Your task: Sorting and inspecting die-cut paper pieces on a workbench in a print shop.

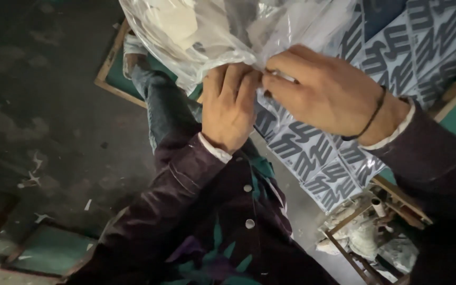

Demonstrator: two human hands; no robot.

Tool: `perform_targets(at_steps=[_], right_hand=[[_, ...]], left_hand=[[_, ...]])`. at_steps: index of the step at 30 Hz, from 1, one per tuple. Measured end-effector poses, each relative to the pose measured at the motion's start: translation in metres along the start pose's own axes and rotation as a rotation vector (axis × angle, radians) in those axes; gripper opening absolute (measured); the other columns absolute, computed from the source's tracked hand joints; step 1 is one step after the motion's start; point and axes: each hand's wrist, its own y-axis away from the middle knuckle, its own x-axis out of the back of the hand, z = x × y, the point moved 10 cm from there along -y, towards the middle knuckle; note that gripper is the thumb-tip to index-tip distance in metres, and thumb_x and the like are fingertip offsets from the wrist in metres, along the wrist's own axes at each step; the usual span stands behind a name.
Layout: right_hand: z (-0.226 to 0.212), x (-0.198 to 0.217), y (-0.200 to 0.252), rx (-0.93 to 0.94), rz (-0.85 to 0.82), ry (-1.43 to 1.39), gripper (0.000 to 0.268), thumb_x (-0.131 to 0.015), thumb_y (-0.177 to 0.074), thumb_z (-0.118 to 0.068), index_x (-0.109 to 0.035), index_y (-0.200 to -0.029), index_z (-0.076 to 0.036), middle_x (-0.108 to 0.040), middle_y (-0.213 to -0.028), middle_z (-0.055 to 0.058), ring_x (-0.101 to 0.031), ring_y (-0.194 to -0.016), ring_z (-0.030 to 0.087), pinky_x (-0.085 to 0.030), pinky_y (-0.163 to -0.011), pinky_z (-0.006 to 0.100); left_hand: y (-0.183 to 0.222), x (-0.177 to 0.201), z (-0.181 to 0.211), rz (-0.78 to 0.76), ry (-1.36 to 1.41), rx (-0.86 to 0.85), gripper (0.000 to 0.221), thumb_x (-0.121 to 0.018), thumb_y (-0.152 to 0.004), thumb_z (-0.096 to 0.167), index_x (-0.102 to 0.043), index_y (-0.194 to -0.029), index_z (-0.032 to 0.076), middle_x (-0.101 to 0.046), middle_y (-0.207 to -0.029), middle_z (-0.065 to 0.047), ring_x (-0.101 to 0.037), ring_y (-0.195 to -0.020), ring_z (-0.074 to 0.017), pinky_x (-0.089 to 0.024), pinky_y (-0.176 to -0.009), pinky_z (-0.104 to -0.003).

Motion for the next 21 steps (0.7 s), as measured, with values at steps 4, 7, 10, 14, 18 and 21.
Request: perform_targets(at_steps=[4,7,10,14,18,21], right_hand=[[0.034,-0.032,0.002,-0.117,-0.157,-0.161,0.018,-0.067,-0.093,0.001,-0.068,-0.11,0.008,-0.069,-0.106,0.018,-0.072,-0.089,0.03,-0.06,-0.075,0.035],[0.053,-0.035,0.004,-0.182,-0.151,-0.314,0.015,-0.066,-0.103,-0.004,-0.072,-0.114,0.005,-0.074,-0.1,0.017,-0.073,-0.081,0.029,-0.059,-0.07,0.034],[0.057,-0.041,0.003,-0.326,-0.198,-0.518,0.019,-0.071,-0.095,-0.012,-0.073,-0.106,0.003,-0.077,-0.092,0.015,-0.076,-0.081,0.022,-0.061,-0.07,0.032],[0.074,-0.053,0.009,-0.469,-0.245,-0.635,0.022,-0.075,-0.089,-0.014,-0.075,-0.105,0.001,-0.078,-0.09,0.01,-0.077,-0.078,0.016,-0.061,-0.069,0.029],[0.073,-0.062,0.012,-0.482,-0.246,-0.821,0.022,-0.075,-0.086,-0.013,-0.076,-0.105,0.0,-0.078,-0.09,0.006,-0.076,-0.08,0.012,-0.061,-0.071,0.027],[0.076,-0.066,0.017,-0.482,-0.237,-0.815,0.021,-0.074,-0.091,-0.013,-0.076,-0.107,0.0,-0.078,-0.09,0.007,-0.075,-0.08,0.011,-0.06,-0.07,0.026]], left_hand=[[0.005,0.007,0.003,-0.023,0.052,0.081,0.045,-0.073,-0.078,-0.004,-0.066,-0.121,0.006,-0.06,-0.119,-0.01,-0.056,-0.114,-0.0344,-0.047,-0.099,-0.048],[0.01,0.024,0.011,0.137,0.045,0.15,0.035,-0.077,-0.091,-0.003,-0.064,-0.123,0.003,-0.058,-0.121,-0.013,-0.055,-0.112,-0.0364,-0.048,-0.097,-0.047],[0.021,0.015,0.006,0.141,0.22,0.248,0.04,-0.084,-0.093,0.007,-0.066,-0.127,0.002,-0.06,-0.118,-0.012,-0.062,-0.1,-0.0317,-0.054,-0.085,-0.041],[0.023,0.016,-0.001,0.15,0.33,0.209,0.045,-0.076,-0.089,-0.006,-0.066,-0.13,0.007,-0.06,-0.124,-0.011,-0.067,-0.105,-0.0308,-0.058,-0.084,-0.037],[0.033,-0.003,-0.008,0.045,0.479,0.274,0.046,-0.068,-0.086,-0.018,-0.064,-0.127,0.002,-0.06,-0.127,-0.018,-0.069,-0.101,-0.0303,-0.054,-0.075,-0.034],[0.026,0.007,-0.009,0.12,0.434,0.269,0.054,-0.062,-0.076,-0.017,-0.061,-0.127,0.003,-0.057,-0.125,-0.018,-0.064,-0.11,-0.0411,-0.054,-0.086,-0.04]])
